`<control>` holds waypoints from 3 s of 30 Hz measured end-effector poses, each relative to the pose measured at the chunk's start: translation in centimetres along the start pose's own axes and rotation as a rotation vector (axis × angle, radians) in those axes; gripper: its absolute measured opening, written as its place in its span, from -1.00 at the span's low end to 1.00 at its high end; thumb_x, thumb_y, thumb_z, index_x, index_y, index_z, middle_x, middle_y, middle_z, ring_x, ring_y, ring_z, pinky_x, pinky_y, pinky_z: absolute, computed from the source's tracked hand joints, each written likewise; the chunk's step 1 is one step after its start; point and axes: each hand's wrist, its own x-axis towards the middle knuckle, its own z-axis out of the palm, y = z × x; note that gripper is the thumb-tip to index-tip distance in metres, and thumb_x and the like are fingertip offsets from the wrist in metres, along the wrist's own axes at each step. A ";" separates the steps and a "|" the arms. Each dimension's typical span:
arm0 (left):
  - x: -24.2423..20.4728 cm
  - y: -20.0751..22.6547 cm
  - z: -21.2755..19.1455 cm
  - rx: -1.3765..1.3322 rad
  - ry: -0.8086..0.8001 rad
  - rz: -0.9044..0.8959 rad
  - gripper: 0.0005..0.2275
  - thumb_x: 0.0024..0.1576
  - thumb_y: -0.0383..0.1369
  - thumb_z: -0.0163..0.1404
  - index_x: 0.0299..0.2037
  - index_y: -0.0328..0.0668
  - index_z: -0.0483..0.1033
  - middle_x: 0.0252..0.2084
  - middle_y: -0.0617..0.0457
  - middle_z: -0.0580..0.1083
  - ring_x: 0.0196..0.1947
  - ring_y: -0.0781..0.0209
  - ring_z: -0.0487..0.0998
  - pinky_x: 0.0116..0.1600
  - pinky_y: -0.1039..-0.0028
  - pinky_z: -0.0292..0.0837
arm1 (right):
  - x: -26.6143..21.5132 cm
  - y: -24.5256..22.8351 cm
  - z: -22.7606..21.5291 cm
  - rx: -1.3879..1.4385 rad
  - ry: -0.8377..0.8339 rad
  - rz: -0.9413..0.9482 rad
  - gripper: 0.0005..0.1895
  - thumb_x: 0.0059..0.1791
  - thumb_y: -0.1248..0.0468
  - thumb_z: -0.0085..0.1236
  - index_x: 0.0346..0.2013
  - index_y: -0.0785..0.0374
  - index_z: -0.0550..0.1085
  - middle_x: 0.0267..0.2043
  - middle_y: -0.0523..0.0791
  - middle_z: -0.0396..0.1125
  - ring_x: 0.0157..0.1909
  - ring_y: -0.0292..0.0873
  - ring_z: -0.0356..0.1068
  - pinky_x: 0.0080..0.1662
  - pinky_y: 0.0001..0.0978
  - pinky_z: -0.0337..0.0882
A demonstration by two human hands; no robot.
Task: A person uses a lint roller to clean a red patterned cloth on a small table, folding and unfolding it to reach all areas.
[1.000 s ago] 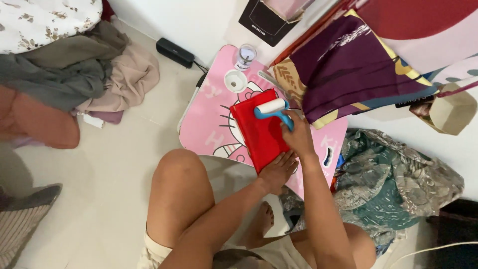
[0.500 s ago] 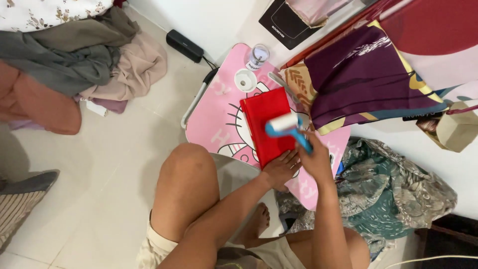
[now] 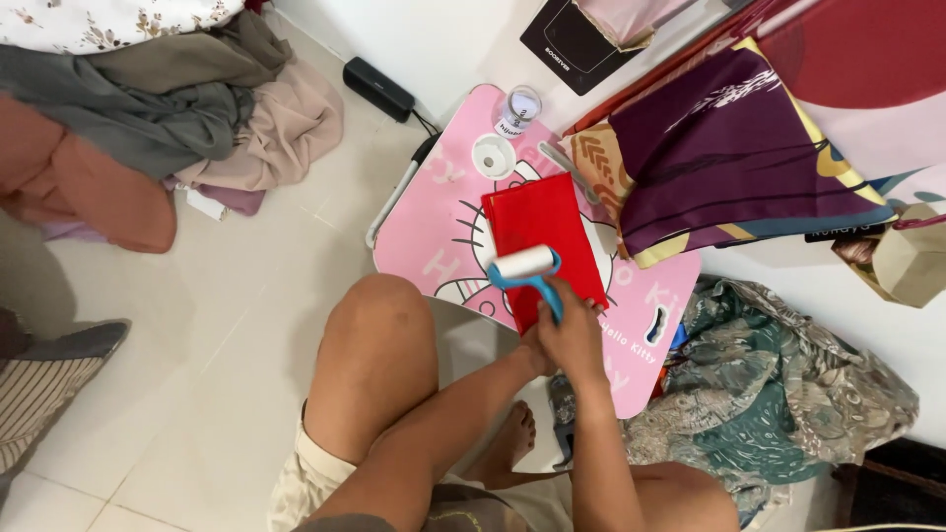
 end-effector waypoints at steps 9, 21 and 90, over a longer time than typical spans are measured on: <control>-0.1 -0.3 -0.4 -0.059 0.056 -0.038 -0.25 -0.05 -0.28 0.12 0.42 -0.21 0.13 0.39 -0.07 0.30 0.31 -0.11 0.32 0.36 0.18 0.26 | 7.6 -4.2 1.1 0.101 0.054 -0.094 -0.56 0.01 0.16 0.05 0.20 -0.18 0.42 0.01 0.03 0.49 0.11 0.24 0.44 0.11 0.13 0.43; 0.9 -0.6 2.1 -0.140 0.180 -0.014 -0.77 0.08 -0.40 0.03 -0.06 -0.17 0.53 -0.07 -0.05 0.57 -0.13 -0.05 0.54 0.05 0.21 0.45 | -4.0 -0.7 -2.6 0.258 0.088 0.035 -0.53 -0.03 0.20 0.26 0.21 -0.02 0.53 0.02 0.17 0.47 0.14 0.28 0.42 0.09 0.08 0.44; 0.4 -1.2 -4.2 -0.094 0.402 0.063 -0.72 -0.02 -0.07 0.05 -0.35 -0.03 0.68 -0.30 0.07 0.54 -0.07 -0.07 0.56 0.26 -0.01 0.30 | 5.3 3.6 6.7 -0.109 0.059 0.255 -0.52 0.05 -0.17 0.00 0.29 -0.51 0.36 0.22 0.17 0.34 0.42 0.61 -0.05 0.29 0.60 -0.05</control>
